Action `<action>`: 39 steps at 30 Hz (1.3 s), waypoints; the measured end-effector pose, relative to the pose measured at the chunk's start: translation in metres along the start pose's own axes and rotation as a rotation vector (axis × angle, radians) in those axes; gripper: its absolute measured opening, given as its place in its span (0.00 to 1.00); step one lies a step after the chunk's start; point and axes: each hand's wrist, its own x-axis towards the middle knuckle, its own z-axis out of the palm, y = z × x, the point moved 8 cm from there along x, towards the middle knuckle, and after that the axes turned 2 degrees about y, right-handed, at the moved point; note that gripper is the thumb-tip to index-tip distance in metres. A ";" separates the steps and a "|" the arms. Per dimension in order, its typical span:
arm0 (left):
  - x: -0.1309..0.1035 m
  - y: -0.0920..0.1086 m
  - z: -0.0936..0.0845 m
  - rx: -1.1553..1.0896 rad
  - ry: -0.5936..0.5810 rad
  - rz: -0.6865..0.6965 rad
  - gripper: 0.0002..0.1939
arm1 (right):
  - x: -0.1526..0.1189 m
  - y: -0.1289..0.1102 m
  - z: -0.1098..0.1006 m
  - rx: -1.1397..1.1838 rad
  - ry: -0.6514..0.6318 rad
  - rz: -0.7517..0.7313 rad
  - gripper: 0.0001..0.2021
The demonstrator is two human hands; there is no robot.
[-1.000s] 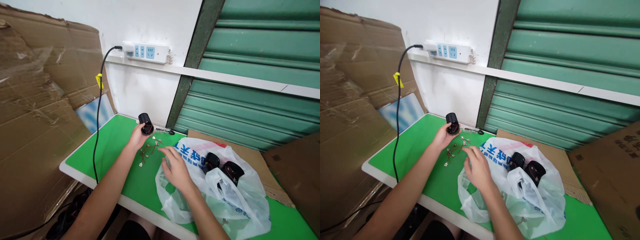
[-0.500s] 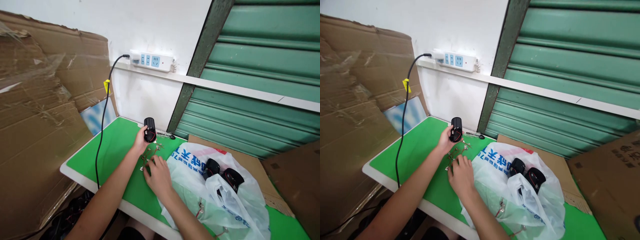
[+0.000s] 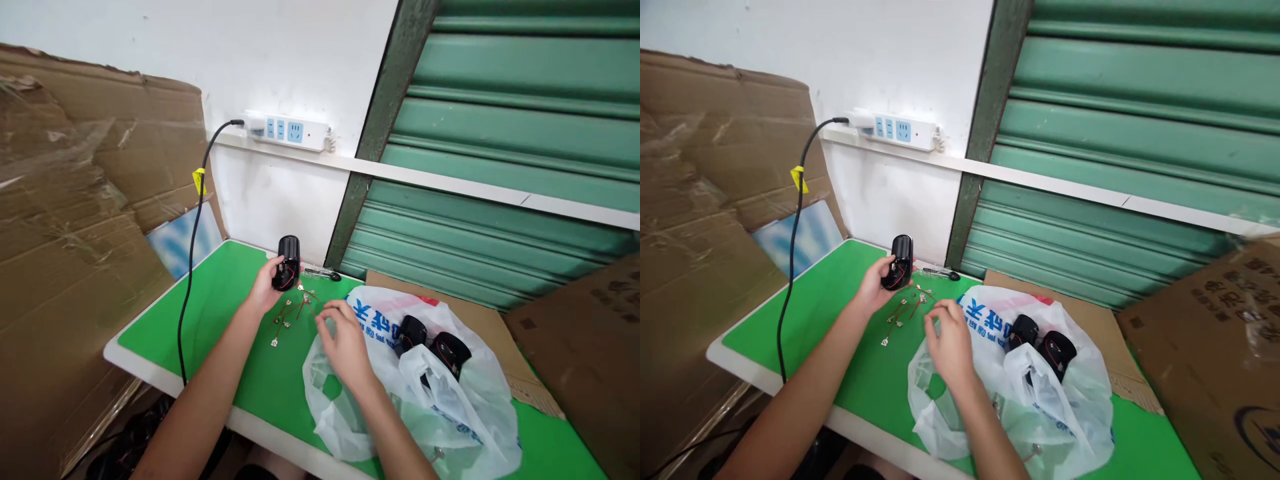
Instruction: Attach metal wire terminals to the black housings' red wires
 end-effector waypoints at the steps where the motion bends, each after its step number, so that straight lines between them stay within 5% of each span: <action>1: -0.002 -0.003 0.004 0.024 -0.051 -0.030 0.16 | 0.004 0.011 -0.010 0.103 0.028 0.072 0.08; 9: -0.014 -0.040 0.025 0.112 -0.498 -0.270 0.25 | 0.013 0.056 -0.033 0.587 0.048 0.436 0.20; 18: -0.019 -0.041 0.030 0.031 -0.569 -0.301 0.28 | 0.009 0.059 -0.034 0.795 0.063 0.526 0.21; 22: -0.028 -0.050 0.040 -0.104 -0.626 -0.406 0.28 | 0.013 0.047 -0.049 0.843 0.147 0.347 0.18; 27: -0.036 -0.072 0.045 -0.133 -0.679 -0.552 0.31 | 0.014 0.019 -0.064 0.396 0.136 0.036 0.20; 32: -0.035 -0.077 0.043 -0.168 -0.675 -0.591 0.30 | 0.013 0.002 -0.062 0.211 0.034 -0.107 0.32; 39: -0.034 -0.079 0.040 -0.098 -0.711 -0.650 0.29 | 0.014 0.003 -0.074 0.069 0.170 -0.187 0.09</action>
